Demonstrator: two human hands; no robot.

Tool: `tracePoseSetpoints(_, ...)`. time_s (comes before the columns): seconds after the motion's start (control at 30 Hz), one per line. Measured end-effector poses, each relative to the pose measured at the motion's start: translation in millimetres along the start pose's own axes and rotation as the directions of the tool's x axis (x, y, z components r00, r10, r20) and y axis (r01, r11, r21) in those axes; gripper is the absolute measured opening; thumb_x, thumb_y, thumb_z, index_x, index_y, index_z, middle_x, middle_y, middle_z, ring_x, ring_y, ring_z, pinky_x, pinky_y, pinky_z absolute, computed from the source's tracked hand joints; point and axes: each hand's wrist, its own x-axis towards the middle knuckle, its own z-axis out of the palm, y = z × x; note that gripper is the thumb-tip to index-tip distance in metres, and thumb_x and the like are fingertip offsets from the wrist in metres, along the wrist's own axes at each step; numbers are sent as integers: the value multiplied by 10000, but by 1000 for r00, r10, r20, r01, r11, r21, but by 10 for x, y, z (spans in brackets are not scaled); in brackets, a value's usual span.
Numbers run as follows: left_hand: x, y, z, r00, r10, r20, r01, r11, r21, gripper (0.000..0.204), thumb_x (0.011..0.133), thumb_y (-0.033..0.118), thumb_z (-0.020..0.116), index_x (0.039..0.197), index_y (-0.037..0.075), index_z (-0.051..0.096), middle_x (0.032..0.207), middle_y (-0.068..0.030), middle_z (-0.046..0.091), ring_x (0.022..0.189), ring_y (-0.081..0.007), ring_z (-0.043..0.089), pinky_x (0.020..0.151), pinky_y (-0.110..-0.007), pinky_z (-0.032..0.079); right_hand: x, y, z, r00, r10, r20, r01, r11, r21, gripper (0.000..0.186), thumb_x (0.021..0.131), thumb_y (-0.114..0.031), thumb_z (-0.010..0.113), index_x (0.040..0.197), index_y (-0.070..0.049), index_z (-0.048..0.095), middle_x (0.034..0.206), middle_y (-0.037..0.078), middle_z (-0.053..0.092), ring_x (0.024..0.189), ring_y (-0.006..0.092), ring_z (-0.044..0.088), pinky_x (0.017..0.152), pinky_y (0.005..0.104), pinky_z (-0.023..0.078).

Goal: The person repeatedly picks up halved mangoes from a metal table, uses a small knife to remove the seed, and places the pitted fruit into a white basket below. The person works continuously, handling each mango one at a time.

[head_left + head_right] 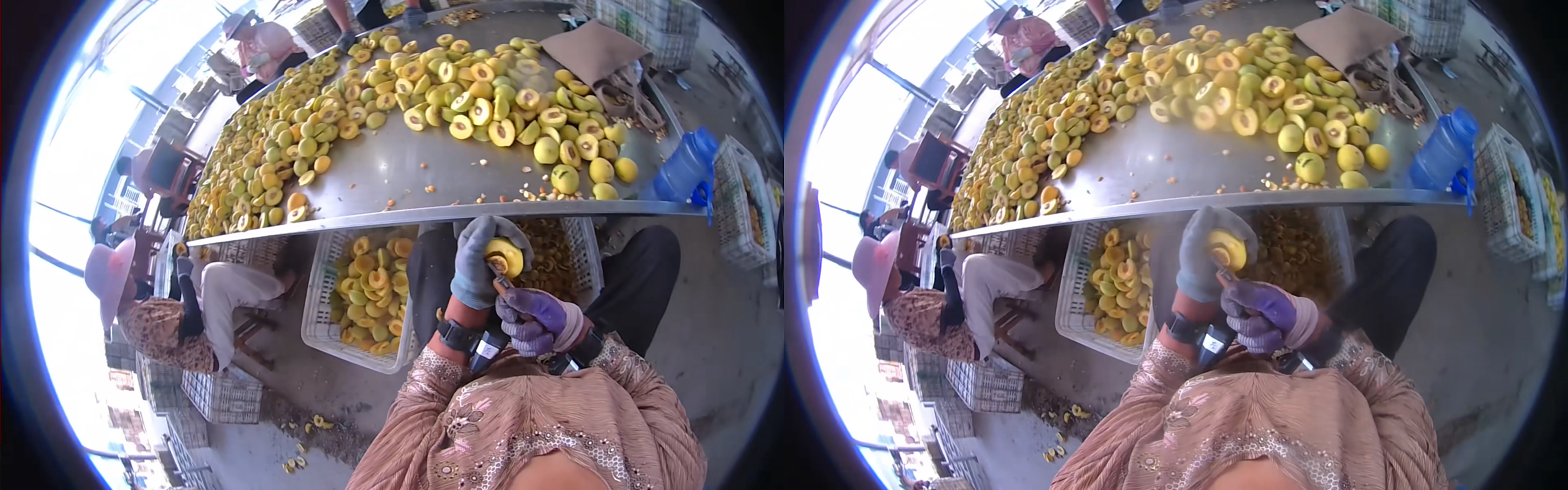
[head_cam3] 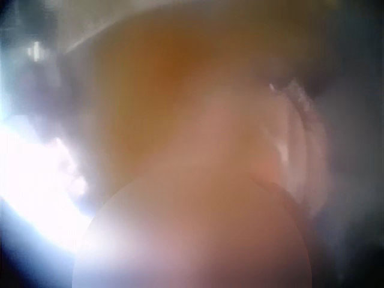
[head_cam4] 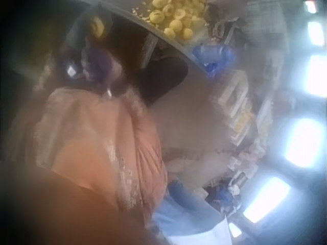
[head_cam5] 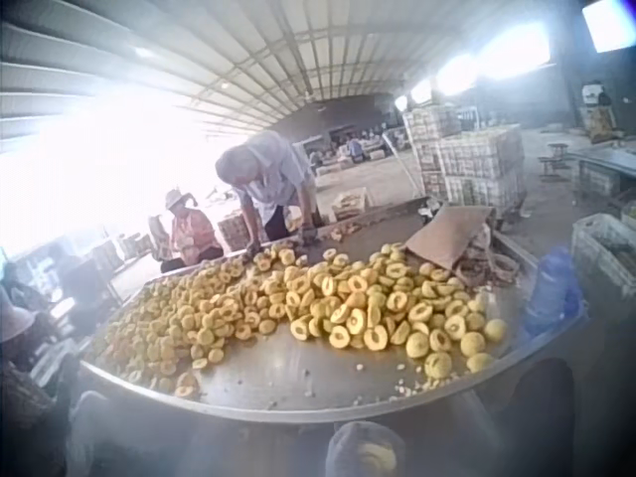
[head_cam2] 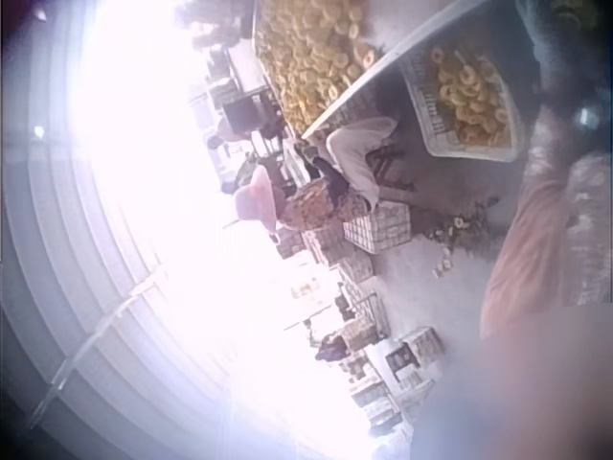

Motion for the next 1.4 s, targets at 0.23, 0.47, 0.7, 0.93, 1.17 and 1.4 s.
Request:
tracePoseSetpoints(0.23, 19, 385, -413, 787, 209, -580, -55, 961, 272, 289, 982, 239, 549, 960, -35, 639, 853, -143, 680, 694, -239, 662, 622, -343, 568, 82, 55, -852, 822, -156, -547, -230, 788, -571, 348, 960, -434, 531, 799, -129, 481, 556, -15, 380, 373, 83, 336, 327, 245, 289)
tracePoseSetpoints(0.47, -267, 1386, -1610, 695, 381, -609, 715, -450, 534, 404, 855, 383, 691, 1121, 80, 672, 1206, -154, 631, 986, -311, 643, 860, -416, 526, 100, 29, -1086, 673, -100, -733, -422, 762, -491, 386, 943, -491, 519, 1013, -115, 568, 631, 3, 448, 414, 126, 402, 391, 265, 352)
tracePoseSetpoints(0.7, 1290, 1408, -1859, 890, 377, -257, 445, -590, 673, 737, 814, 403, 698, 1462, 228, 392, 1513, -177, 347, 1244, -384, 503, 985, -439, 464, 104, -21, -1072, 694, -185, -696, -309, 796, -520, 418, 945, -540, 517, 943, -126, 578, 608, -6, 471, 432, 109, 398, 387, 281, 324)
tracePoseSetpoints(0.93, 2768, 856, -2161, 951, 106, -291, 285, -669, 686, 864, 792, 276, 720, 1521, 284, 256, 1584, -130, 222, 1271, -401, 475, 1022, -432, 452, 95, -121, -1251, 645, -160, -747, -280, 860, -426, 397, 950, -502, 534, 883, -116, 598, 559, 19, 485, 405, 120, 404, 388, 300, 309)
tracePoseSetpoints(1.17, 2802, 595, -2219, 894, -51, -446, 367, -488, 792, 621, 718, 288, 772, 1261, 100, 537, 1209, -205, 626, 1092, -374, 615, 947, -414, 489, 118, -218, -1163, 625, -199, -755, -271, 852, -449, 427, 932, -524, 551, 833, -109, 555, 538, 16, 484, 394, 122, 447, 362, 298, 345)
tracePoseSetpoints(1.4, 1768, 525, -1317, 925, -192, -328, 351, 763, 543, 336, 912, 163, 632, 1214, 81, 510, 906, -137, 664, 528, -123, 540, 430, -210, 393, 10, -359, -687, 700, -436, -565, -1, 792, -611, 375, 955, -475, 545, 845, -118, 524, 545, -7, 452, 379, 95, 394, 348, 270, 316)
